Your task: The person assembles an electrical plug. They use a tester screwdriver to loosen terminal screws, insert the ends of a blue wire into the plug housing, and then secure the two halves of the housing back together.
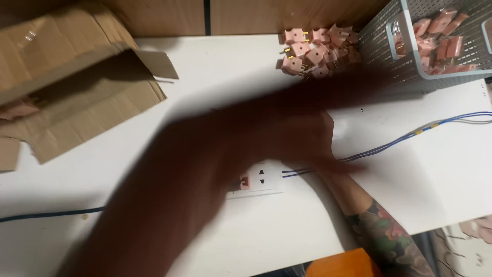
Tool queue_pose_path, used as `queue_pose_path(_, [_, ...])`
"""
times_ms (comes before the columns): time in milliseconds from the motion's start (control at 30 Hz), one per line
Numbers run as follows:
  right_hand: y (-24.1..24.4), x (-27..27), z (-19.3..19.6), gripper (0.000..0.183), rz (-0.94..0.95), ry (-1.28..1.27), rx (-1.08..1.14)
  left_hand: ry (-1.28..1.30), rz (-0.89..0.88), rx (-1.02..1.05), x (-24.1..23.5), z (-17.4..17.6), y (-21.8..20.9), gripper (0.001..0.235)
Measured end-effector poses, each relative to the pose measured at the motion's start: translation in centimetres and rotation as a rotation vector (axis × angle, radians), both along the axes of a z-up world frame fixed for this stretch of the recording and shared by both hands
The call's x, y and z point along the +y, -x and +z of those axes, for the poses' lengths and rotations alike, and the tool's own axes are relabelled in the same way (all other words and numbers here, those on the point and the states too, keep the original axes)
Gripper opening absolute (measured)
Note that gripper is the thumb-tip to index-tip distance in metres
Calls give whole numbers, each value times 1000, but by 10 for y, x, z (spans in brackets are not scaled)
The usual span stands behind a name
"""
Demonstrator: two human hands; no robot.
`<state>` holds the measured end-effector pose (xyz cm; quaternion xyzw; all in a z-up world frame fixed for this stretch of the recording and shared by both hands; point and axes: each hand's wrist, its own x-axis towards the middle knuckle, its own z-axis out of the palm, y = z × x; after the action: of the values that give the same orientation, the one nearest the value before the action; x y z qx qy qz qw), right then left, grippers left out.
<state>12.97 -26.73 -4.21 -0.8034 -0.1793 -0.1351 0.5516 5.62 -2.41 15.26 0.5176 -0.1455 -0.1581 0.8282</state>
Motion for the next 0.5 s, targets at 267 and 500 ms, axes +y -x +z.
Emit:
queue_pose_path(267, [16, -24, 0, 39, 3, 30, 21, 445, -39, 169, 12, 12, -25, 89])
queue_pose_path(500, [14, -28, -9, 44, 14, -2, 38, 582, -52, 256, 7, 0, -33, 81])
